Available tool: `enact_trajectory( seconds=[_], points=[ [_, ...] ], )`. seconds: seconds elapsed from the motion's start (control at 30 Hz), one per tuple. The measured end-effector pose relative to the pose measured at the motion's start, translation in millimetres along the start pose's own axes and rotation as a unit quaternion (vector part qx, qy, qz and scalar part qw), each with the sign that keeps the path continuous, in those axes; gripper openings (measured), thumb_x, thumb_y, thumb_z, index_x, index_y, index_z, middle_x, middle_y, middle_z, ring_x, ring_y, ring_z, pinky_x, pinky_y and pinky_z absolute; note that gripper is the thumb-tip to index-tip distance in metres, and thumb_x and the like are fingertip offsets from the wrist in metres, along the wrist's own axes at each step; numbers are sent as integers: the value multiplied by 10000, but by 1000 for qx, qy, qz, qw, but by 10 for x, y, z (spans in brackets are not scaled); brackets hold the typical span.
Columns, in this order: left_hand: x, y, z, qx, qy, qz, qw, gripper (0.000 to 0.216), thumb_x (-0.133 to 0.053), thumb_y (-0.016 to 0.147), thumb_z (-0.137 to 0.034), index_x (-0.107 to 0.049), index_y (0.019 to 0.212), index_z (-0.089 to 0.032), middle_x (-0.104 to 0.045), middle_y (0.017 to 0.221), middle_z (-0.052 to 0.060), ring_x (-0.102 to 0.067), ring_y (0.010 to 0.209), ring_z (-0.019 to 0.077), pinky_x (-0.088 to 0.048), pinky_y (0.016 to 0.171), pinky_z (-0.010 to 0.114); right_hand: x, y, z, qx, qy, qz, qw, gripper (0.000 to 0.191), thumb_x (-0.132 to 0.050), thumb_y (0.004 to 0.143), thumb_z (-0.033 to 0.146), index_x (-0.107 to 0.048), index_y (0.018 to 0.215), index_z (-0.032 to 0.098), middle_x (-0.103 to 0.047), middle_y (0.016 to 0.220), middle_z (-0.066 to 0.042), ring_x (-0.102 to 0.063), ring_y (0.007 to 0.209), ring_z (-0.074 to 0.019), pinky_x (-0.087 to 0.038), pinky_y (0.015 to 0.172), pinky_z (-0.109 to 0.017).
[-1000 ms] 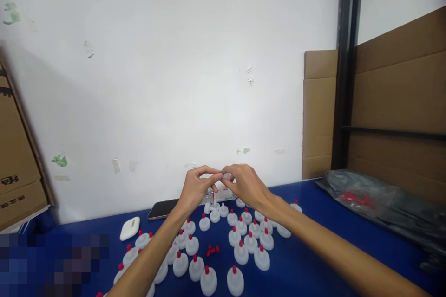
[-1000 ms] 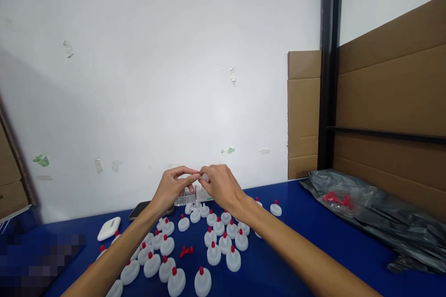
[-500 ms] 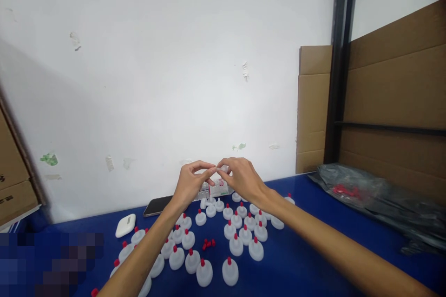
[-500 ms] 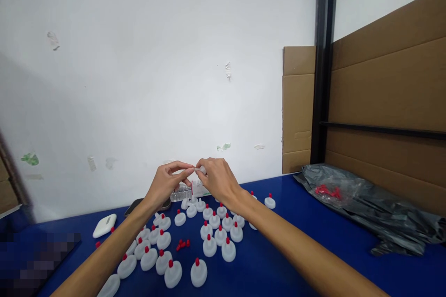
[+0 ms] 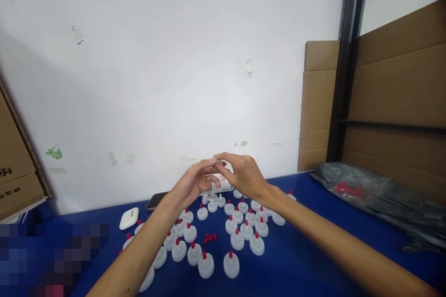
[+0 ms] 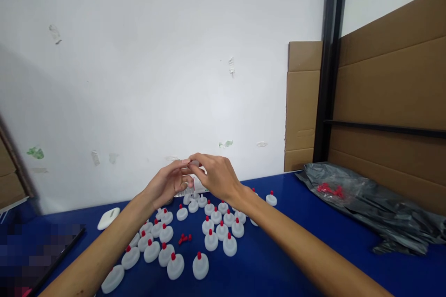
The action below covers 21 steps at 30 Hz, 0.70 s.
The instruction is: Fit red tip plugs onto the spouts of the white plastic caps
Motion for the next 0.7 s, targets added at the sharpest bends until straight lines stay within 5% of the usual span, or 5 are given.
enact_trajectory(
  seconds=[0.17,0.4,0.5,0.6,0.7],
  points=[
    [3,12,-40,-20,33,-20,999,386,-653,841,-532,-731,919,-162,-713,812,70,-600,547,129,-401,475,234,10,11,31,-11,-3,3,1000,213,-504,1058,298,-682,1171,266,-773,978,11,-682,755,-146,-444,740,-249],
    [37,30,-23,-2,191,-27,981,595,-492,952,-691,-727,978,-145,-762,954,134,-737,798,243,-450,531,246,-16,29,-57,-47,-41,42,997,200,-492,1073,327,-659,1158,254,-764,1006,9,-669,737,-138,-457,742,-266],
    [163,62,134,31,314,-78,946,595,-385,1034,-643,-718,984,-153,-762,962,121,-726,805,241,-518,593,297,-106,18,-182,-73,-75,85,991,212,-551,1058,393,-680,1116,234,-733,1109,-34,-681,956,-186,-492,843,-315],
    [308,65,313,70,441,-126,886,313,-600,1026,-454,-696,1072,-159,-725,1087,81,-704,932,215,-581,820,388,-274,-41,-348,-105,-112,167,974,249,-622,1024,416,-685,1099,187,-698,1128,-65,-673,993,-210,-546,879,-397],
    [386,54,446,100,529,-133,832,261,-662,1007,-364,-670,1185,-174,-684,1207,82,-684,1035,231,-579,904,443,-456,-151,-485,-123,-133,260,948,273,-647,1015,389,-660,1192,181,-676,1185,-75,-680,986,-208,-582,865,-416]
  ],
)
Point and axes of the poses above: each hand's wrist, its own y-axis towards the middle knuckle, its own x-axis out of the back of the hand, z = x × y, the point moved 6 cm from there along y, towards the middle knuckle
